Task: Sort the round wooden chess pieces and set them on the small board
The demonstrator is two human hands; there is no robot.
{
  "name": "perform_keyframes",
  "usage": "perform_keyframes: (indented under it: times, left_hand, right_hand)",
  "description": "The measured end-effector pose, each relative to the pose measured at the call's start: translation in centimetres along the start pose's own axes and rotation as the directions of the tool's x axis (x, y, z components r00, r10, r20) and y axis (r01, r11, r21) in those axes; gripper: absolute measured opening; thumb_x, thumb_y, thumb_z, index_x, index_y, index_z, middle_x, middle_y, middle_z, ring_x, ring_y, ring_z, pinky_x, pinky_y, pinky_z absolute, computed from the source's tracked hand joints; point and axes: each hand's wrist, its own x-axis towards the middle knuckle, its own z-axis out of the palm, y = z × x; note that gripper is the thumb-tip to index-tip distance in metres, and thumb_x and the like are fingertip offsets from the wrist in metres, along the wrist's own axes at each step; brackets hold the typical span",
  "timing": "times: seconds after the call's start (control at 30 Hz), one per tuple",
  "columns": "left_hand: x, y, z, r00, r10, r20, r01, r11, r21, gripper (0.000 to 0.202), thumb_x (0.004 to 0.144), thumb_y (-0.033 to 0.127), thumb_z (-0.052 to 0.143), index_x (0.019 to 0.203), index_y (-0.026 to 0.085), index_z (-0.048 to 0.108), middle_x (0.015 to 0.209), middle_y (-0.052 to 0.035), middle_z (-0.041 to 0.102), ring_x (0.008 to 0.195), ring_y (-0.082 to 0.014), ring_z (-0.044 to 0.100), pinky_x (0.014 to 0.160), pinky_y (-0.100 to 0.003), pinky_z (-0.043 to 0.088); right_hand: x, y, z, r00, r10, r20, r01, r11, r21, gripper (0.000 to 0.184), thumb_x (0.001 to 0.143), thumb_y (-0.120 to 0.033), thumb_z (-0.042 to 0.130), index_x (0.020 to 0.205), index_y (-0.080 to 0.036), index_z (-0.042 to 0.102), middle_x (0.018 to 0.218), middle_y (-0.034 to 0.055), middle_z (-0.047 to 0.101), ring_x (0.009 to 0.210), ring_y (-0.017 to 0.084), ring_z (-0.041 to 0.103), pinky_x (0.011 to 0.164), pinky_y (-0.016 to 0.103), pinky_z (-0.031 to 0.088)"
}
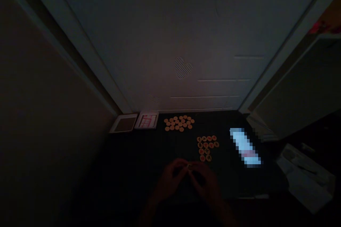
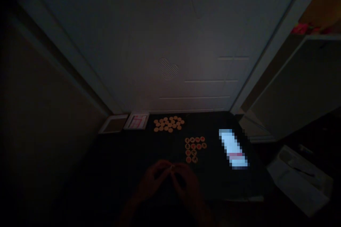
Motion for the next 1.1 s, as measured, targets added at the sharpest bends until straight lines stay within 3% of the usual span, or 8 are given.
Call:
perform_keyframes:
  times: [0.13, 0.27, 0.37, 0.57, 0.73, 1.1]
  left_hand:
    - [-0.2, -0.2, 0.3, 0.999, -0.028, -0.018, 0.028, 0.999, 0.018, 0.027, 0.093, 0.043, 0.063, 0.108, 0.021, 0.07, 0.102, -0.0072, 0.078, 0.098, -0.0221, 0.072, 0.094, -0.033, 0.054]
    - [-0.3, -0.1, 0.4, 0.998, -0.039, -0.048, 0.041, 0.998, 0.048, 0.028, 0.091, 0.045, 0.064, 0.104, 0.021, 0.071, 0.099, -0.0067, 0.079, 0.097, -0.0228, 0.073, 0.093, -0.034, 0.054]
    - [-0.3, 0.1, 0.4, 0.998, -0.032, -0.05, 0.036, 0.997, 0.07, 0.027, 0.091, 0.045, 0.064, 0.102, 0.021, 0.072, 0.099, -0.006, 0.079, 0.097, -0.0229, 0.073, 0.093, -0.034, 0.054]
    - [-0.2, -0.2, 0.2, 0.996, -0.052, -0.069, 0.055, 0.998, 0.042, 0.029, 0.091, 0.046, 0.063, 0.101, 0.021, 0.073, 0.095, -0.0068, 0.079, 0.094, -0.0236, 0.074, 0.092, -0.036, 0.055]
    - [-0.2, 0.0, 0.2, 0.997, -0.047, -0.06, 0.051, 0.997, 0.053, 0.028, 0.091, 0.046, 0.063, 0.1, 0.021, 0.073, 0.095, -0.0063, 0.079, 0.092, -0.0228, 0.074, 0.091, -0.034, 0.055]
    - [-0.1, -0.1, 0.2, 0.997, -0.031, -0.064, 0.036, 0.996, 0.076, 0.03, 0.091, 0.048, 0.063, 0.099, 0.021, 0.074, 0.095, -0.007, 0.079, 0.093, -0.0238, 0.074, 0.09, -0.035, 0.055]
  right_hand:
    - [-0.2, 1.2, -2.9, 0.991, 0.054, -0.124, -0.069, 0.991, -0.113, 0.018, 0.096, -0.032, 0.06, 0.109, -0.026, 0.071, 0.11, 0.0085, 0.073, 0.103, 0.024, 0.07, 0.089, 0.039, 0.059]
    - [0.0, 4.3, -6.7, 0.95, 0.135, -0.283, -0.208, 0.946, -0.25, 0.023, 0.095, -0.042, 0.062, 0.104, -0.023, 0.071, 0.103, 0.0105, 0.072, 0.094, 0.026, 0.07, 0.084, 0.042, 0.059]
    - [0.3, 6.3, -8.2, 0.962, 0.138, -0.237, -0.21, 0.927, -0.311, 0.027, 0.094, -0.047, 0.062, 0.101, -0.023, 0.072, 0.099, 0.0098, 0.073, 0.091, 0.026, 0.07, 0.082, 0.043, 0.058]
    - [0.8, 7.5, -8.1, 0.984, 0.101, -0.146, -0.153, 0.903, -0.402, 0.028, 0.095, -0.049, 0.059, 0.1, -0.026, 0.074, 0.1, 0.009, 0.075, 0.095, 0.028, 0.068, 0.083, 0.045, 0.056]
    - [0.7, 7.7, -7.9, 0.985, 0.091, -0.147, -0.146, 0.894, -0.423, 0.028, 0.097, -0.046, 0.057, 0.103, -0.025, 0.074, 0.104, 0.0092, 0.075, 0.099, 0.028, 0.067, 0.087, 0.046, 0.055]
    - [0.7, 7.7, -8.0, 0.995, 0.039, -0.095, -0.078, 0.886, -0.458, 0.026, 0.097, -0.031, 0.056, 0.116, -0.027, 0.072, 0.109, 0.0086, 0.075, 0.102, 0.028, 0.067, 0.088, 0.047, 0.055]
